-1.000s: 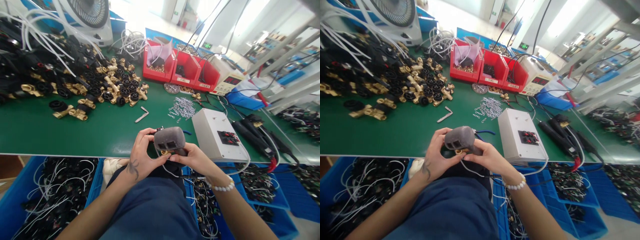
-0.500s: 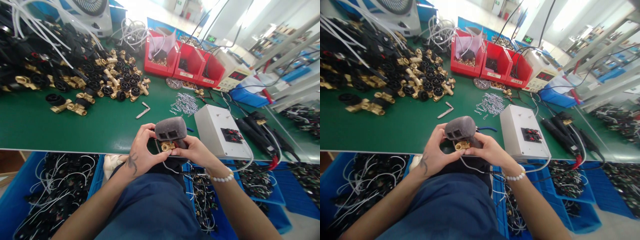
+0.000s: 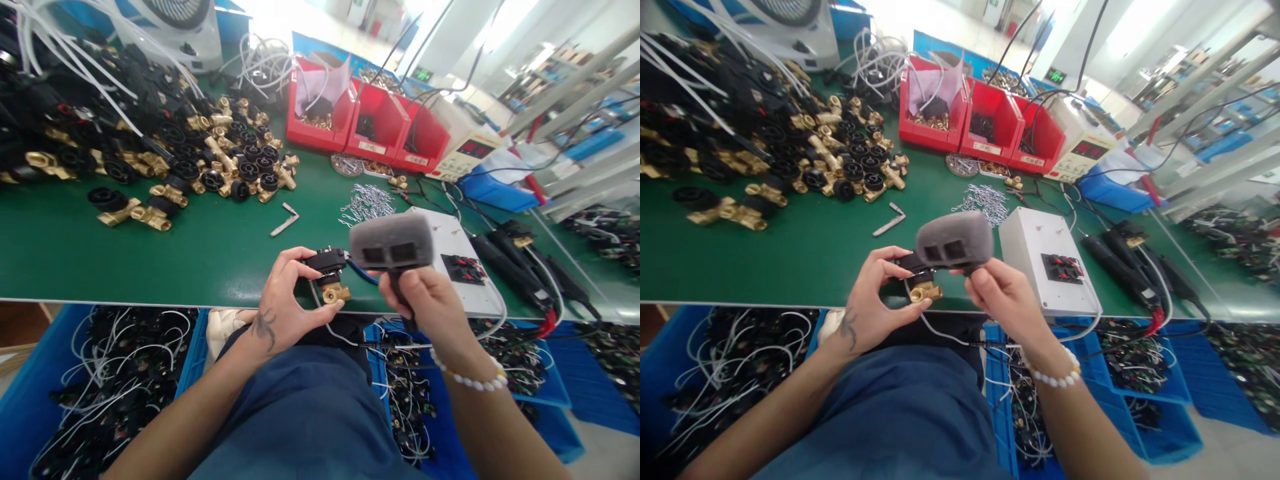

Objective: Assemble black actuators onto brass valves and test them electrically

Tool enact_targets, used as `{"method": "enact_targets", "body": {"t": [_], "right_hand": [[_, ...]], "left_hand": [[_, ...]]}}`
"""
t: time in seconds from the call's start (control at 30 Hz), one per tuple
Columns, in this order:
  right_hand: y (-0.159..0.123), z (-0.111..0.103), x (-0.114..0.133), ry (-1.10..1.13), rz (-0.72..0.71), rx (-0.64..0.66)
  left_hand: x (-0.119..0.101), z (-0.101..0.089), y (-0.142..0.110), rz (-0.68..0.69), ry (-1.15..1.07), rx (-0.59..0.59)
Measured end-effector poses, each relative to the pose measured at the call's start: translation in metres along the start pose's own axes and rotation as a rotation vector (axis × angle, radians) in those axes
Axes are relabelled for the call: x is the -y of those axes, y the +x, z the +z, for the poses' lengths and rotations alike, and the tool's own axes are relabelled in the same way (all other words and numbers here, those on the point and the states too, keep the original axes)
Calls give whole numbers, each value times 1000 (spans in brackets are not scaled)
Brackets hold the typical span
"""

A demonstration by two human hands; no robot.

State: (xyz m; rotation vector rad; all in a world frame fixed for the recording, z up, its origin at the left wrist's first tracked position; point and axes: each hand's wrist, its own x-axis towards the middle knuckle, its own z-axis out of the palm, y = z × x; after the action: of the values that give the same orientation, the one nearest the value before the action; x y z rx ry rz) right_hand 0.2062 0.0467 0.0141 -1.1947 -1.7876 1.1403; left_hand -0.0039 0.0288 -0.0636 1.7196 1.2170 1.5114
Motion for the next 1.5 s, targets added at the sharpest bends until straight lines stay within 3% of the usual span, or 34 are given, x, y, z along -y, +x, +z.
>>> {"method": "enact_targets", "body": {"t": [0.1, 0.27, 0.43, 0.5, 0.63, 0.8, 0.93, 1.0, 1.13, 1.23, 1.3, 1.37, 1.43, 1.5], "right_hand": [[-12, -3, 7, -97, -48, -182], [-16, -2, 14, -535, 12, 6], [-19, -8, 17, -357, -7, -202], [-17, -6, 18, -402, 16, -147], [-8, 0, 20, -555, 57, 104], [-8, -1, 18, -406, 71, -70], [-6, 4, 14, -323, 129, 153], [1, 7, 14, -191, 166, 143], [32, 23, 8, 22, 200, -12], [66, 50, -1, 197, 220, -76], [89, 71, -6, 342, 251, -39], [105, 86, -10, 441, 284, 81], [112, 91, -12, 477, 304, 162], [105, 85, -15, 495, 293, 152]], "left_hand": [[1, 0, -1, 4, 5, -1], [2, 1, -1, 23, 4, -11], [1, 0, 0, -10, -11, 9], [1, 0, 0, -11, -8, 5], [2, 0, 0, -6, 5, -8], [2, 1, 0, -35, -22, 0], [-1, 1, -1, 10, 21, 1], [-3, -2, -6, -3, 29, -6], [-13, -13, -18, 26, 81, -84], [-27, -25, -21, 133, 154, -106], [-37, -32, -20, 202, 171, -104], [-46, -37, -17, 238, 155, -111], [-53, -40, -13, 241, 133, -114], [-56, -42, -11, 236, 122, -107]]}}
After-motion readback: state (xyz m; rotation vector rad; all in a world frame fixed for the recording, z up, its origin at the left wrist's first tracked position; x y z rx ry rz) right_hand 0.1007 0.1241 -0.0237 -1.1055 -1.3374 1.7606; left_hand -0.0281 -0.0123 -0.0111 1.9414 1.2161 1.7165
